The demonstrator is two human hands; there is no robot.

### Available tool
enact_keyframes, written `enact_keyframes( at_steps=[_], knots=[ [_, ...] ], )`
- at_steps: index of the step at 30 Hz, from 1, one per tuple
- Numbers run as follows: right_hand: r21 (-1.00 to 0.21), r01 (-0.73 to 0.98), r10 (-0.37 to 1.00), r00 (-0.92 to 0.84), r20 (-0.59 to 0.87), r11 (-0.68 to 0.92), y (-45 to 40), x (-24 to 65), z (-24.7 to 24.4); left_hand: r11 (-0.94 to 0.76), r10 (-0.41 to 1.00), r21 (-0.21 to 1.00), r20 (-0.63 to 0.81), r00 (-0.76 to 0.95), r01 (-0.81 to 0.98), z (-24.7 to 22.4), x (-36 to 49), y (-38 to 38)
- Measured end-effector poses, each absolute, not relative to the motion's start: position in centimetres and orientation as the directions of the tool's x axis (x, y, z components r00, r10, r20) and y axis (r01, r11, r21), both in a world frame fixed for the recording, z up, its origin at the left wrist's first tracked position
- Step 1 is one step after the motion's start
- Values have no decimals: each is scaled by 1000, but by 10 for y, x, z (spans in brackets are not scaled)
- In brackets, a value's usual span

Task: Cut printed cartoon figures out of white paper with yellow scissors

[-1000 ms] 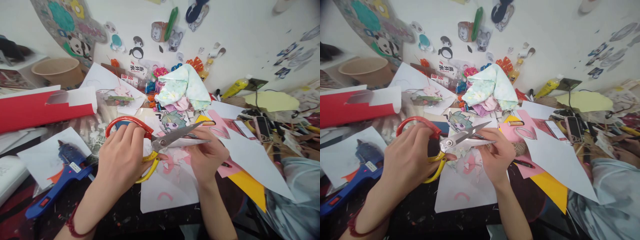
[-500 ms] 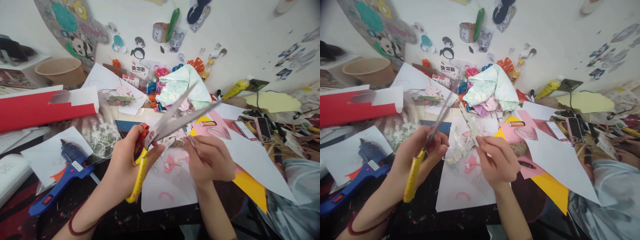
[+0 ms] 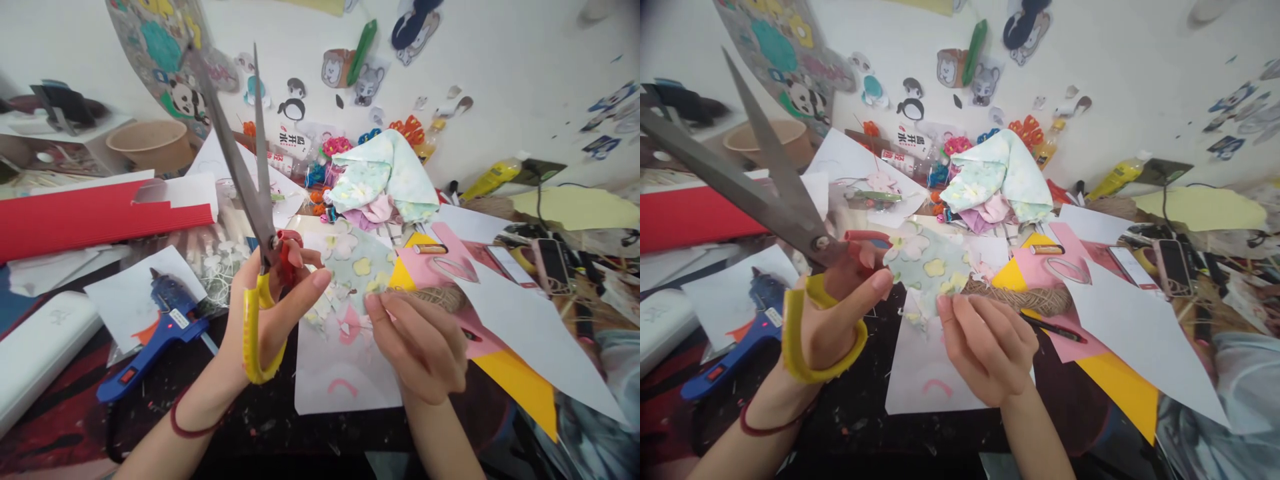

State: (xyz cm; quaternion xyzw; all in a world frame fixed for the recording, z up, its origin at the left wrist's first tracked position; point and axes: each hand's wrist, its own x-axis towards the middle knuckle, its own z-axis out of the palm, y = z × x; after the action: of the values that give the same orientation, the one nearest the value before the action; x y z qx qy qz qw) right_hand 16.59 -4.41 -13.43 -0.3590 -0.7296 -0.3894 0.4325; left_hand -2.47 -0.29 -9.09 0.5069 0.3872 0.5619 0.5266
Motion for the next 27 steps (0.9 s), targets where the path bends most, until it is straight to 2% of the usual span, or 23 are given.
enact_keyframes(
  at_steps=[5,8,11,12,13,14,15,16,17,19,21,24,27],
  knots=[
    [291,841,152,-396,905,457,-43,164,-134,-167,981,968,182,67,-187,-93,-26,-3],
    [163,867,169,-270,948,471,-35,160,-133,-222,973,965,228,24,-139,-95,-27,-2],
    [-165,813,205,58,977,558,-24,157,-129,-314,950,943,311,-44,-108,-98,-30,1],
    [-327,715,305,165,938,618,-22,157,-127,-336,942,937,332,-51,-94,-98,-30,2],
    [-517,562,472,238,849,646,-21,158,-126,-352,936,932,349,-55,-82,-99,-31,3],
    [-670,383,650,202,733,636,-21,159,-125,-364,931,929,361,-56,-71,-99,-31,4],
    [-763,221,762,108,638,608,-21,160,-125,-371,928,927,368,-52,-61,-99,-31,5],
    [-837,129,839,49,541,532,-22,161,-125,-373,928,927,370,-46,-50,-99,-31,5],
    [-883,108,885,43,463,456,-24,161,-125,-372,928,928,371,-39,-37,-99,-30,5],
    [-936,144,940,67,334,322,-27,159,-127,-371,929,929,370,-24,-5,-99,-29,4],
    [-954,151,952,128,278,258,-28,156,-127,-372,928,927,373,-6,46,-99,-29,3],
    [-962,31,930,248,271,272,-26,154,-127,-380,925,899,376,62,218,-97,-36,5],
    [-933,-72,872,387,301,354,-21,157,-126,-368,923,771,369,107,520,-96,-48,13]
  ],
)
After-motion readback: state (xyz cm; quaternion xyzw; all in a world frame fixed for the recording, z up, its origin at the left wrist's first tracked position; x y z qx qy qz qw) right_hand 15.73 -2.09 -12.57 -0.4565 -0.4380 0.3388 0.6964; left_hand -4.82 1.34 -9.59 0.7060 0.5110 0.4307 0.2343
